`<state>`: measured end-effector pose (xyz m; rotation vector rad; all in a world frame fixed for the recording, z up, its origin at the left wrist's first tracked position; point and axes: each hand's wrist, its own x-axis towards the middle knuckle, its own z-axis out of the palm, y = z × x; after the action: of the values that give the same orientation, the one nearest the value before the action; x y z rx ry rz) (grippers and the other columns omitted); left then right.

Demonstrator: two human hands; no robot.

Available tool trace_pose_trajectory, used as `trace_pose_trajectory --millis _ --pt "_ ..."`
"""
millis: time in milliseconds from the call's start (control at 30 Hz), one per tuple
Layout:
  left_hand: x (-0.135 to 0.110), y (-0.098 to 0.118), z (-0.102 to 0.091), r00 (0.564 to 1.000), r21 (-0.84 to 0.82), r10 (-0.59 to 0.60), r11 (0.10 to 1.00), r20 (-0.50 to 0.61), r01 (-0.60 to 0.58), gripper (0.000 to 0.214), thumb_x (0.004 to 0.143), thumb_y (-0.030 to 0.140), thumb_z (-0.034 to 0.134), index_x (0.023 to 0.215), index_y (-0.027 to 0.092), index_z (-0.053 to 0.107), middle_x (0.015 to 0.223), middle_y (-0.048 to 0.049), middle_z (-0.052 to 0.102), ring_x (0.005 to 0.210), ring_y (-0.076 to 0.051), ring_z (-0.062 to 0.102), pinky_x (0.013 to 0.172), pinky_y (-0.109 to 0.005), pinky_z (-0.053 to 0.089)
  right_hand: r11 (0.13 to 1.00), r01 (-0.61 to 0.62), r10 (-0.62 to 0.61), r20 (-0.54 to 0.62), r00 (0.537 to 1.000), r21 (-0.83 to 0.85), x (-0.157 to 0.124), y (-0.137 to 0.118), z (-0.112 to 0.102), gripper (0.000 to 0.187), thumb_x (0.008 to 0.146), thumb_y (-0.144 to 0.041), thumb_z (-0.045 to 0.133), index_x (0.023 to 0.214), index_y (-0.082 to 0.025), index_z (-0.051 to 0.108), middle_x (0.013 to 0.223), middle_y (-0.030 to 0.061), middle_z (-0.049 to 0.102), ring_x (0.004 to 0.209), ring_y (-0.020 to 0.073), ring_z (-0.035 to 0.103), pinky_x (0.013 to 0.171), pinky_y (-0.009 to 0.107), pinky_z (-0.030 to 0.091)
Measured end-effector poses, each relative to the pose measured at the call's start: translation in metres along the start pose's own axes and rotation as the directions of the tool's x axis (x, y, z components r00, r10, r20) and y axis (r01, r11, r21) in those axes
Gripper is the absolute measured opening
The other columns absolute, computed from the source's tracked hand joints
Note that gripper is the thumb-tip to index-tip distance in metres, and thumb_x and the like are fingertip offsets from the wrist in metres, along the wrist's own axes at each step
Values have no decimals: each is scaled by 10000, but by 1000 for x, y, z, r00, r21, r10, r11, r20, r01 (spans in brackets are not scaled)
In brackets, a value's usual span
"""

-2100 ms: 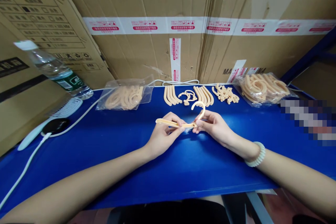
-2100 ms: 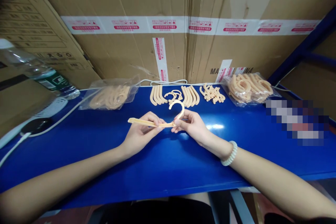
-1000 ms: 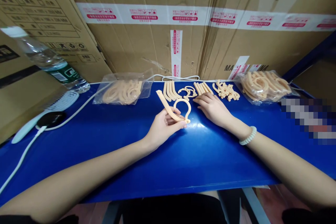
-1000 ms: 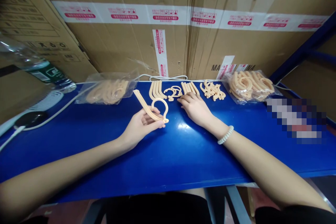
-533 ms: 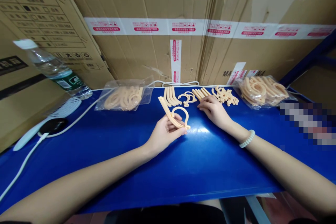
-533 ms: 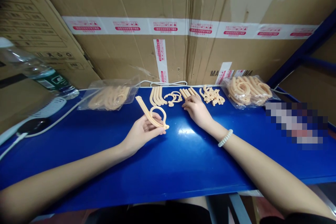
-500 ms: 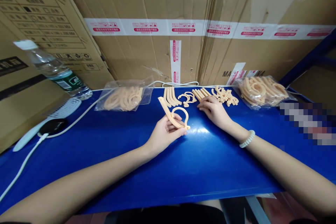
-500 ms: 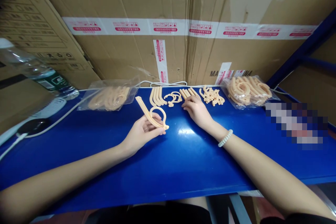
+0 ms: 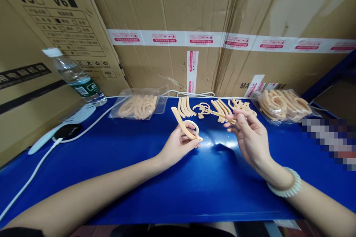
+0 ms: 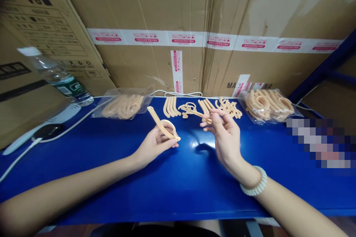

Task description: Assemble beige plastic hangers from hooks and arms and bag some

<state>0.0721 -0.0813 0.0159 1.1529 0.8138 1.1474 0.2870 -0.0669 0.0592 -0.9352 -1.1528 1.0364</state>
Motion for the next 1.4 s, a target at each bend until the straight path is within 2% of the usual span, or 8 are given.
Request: trace_pose_trajectory --millis 100,200,267,433,600,733,900,1400 --pt "0 0 0 1000 10 21 1000 2 -21 444 732 241 813 1017 202 474 872 14 637 778 -144 704 746 -287 598 999 -42 42 19 999 -12 -5 3 3 309 842 -375 756 1100 -262 627 1068 56 721 772 173 696 673 316 577" --pt "-1 -1 -1 999 42 35 998 8 -36 433 751 226 791 1037 205 466 886 6 653 766 -133 697 741 -270 578 991 -123 121 42 992 43 -7 8 5 597 764 -309 826 1293 -327 550 1259 50 637 772 147 710 702 309 598" --pt "-1 -2 -1 998 60 49 997 27 -51 432 765 217 775 1057 208 457 890 2 662 762 -126 689 744 -262 564 972 -215 206 98 974 93 -6 12 6 694 717 -273 857 1329 -344 538 1191 30 642 787 152 724 779 335 612" --pt "-3 -3 -2 994 99 81 991 67 -88 415 783 192 743 1075 218 448 897 5 656 800 -131 686 781 -264 546 919 -389 359 270 893 64 -7 21 7 353 672 -276 888 956 -198 692 882 24 713 857 188 733 874 355 592" --pt "-3 -2 -2 985 134 113 982 127 -130 385 793 166 715 1073 216 456 895 2 634 798 -130 677 773 -255 543 949 -298 316 381 869 -107 -12 25 11 306 681 -291 882 917 -186 717 827 21 750 744 137 700 757 275 576" --pt "-3 -2 -3 982 171 101 977 158 -128 367 792 161 717 1065 207 476 909 -7 639 814 -132 671 767 -251 544 954 -263 299 441 846 -142 -14 24 12 293 697 -323 872 894 -184 706 815 25 761 769 163 722 796 310 587" --pt "-5 -3 -3 988 139 33 989 148 -54 333 787 189 746 1022 194 510 912 -10 674 878 -142 687 839 -272 541 964 -203 258 431 864 -169 -13 24 10 273 704 -329 865 874 -192 702 849 28 771 814 180 736 826 322 591" --pt "-9 -5 0 997 214 -17 977 76 0 240 762 244 769 919 163 606 896 -38 734 860 -189 723 802 -297 560 953 -177 267 397 878 -248 -16 24 12 315 646 -355 885 736 -177 642 832 48 758 750 181 728 740 324 609"
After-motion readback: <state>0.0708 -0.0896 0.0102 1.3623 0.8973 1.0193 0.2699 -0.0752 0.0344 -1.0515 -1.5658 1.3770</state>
